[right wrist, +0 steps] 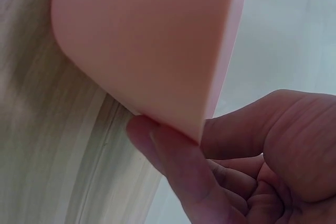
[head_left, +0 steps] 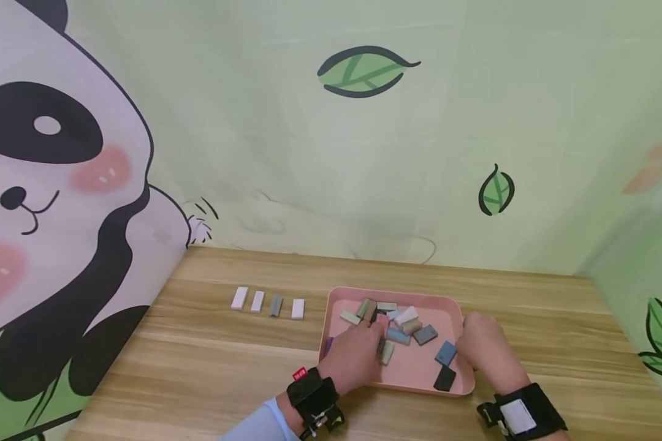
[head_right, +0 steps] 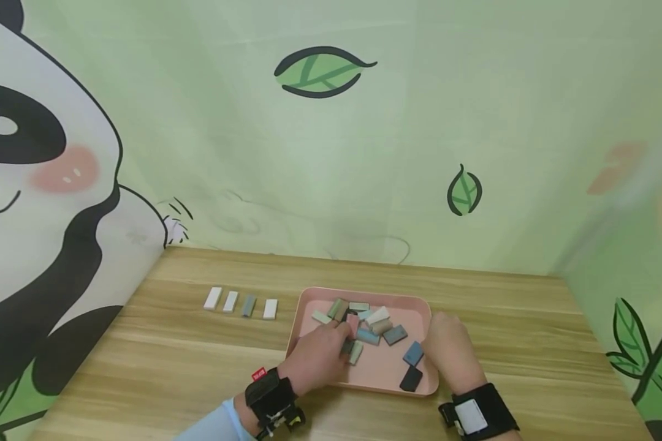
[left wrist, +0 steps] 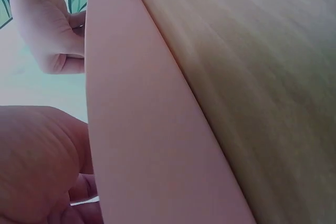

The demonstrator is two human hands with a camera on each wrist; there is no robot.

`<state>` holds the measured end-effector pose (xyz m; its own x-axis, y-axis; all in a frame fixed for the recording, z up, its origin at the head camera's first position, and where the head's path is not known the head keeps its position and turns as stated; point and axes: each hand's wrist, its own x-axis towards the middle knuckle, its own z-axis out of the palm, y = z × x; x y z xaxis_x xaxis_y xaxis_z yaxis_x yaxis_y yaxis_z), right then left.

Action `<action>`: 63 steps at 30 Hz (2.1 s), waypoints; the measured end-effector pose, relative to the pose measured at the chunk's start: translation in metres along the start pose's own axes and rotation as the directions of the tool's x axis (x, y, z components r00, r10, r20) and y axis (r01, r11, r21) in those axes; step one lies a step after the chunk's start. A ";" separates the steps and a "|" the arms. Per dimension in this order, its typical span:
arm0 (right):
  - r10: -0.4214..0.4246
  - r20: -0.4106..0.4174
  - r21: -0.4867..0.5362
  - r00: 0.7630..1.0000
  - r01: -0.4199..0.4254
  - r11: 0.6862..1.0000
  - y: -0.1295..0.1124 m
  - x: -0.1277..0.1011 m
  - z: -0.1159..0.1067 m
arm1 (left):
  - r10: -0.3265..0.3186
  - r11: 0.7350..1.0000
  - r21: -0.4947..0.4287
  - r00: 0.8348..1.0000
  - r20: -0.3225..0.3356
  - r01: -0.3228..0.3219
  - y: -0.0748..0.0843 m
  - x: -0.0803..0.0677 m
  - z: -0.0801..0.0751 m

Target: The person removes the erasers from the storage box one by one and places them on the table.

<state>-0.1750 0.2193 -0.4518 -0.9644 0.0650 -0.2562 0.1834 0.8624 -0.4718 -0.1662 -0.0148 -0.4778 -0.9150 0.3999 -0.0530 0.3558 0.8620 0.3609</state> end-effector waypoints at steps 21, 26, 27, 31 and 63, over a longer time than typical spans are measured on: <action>0.023 0.007 0.015 1.000 -0.023 1.000 0.001 0.002 -0.001 | -0.006 1.000 0.008 1.000 -0.024 0.007 0.009 0.001 -0.001; 0.025 0.006 0.020 1.000 -0.025 0.999 -0.001 0.001 -0.002 | -0.011 1.000 0.005 1.000 -0.027 0.012 0.009 0.003 0.000; 0.026 0.005 0.020 1.000 -0.026 0.999 -0.001 0.001 -0.002 | -0.015 1.000 -0.004 1.000 -0.022 0.015 0.009 0.003 -0.001; 0.032 0.007 0.019 0.999 -0.032 0.999 0.000 0.002 -0.002 | -0.017 0.999 -0.051 1.000 -0.010 0.016 0.007 0.002 -0.003; 0.017 0.021 0.003 1.000 -0.017 1.000 0.001 0.003 0.002 | -0.355 0.925 -0.306 0.791 -0.498 0.223 -0.153 -0.009 -0.117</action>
<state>-0.1773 0.2188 -0.4547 -0.9570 0.0691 -0.2817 0.2004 0.8597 -0.4698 -0.2351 -0.1869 -0.4241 -0.9447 -0.1454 0.2938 0.0671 0.7916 0.6074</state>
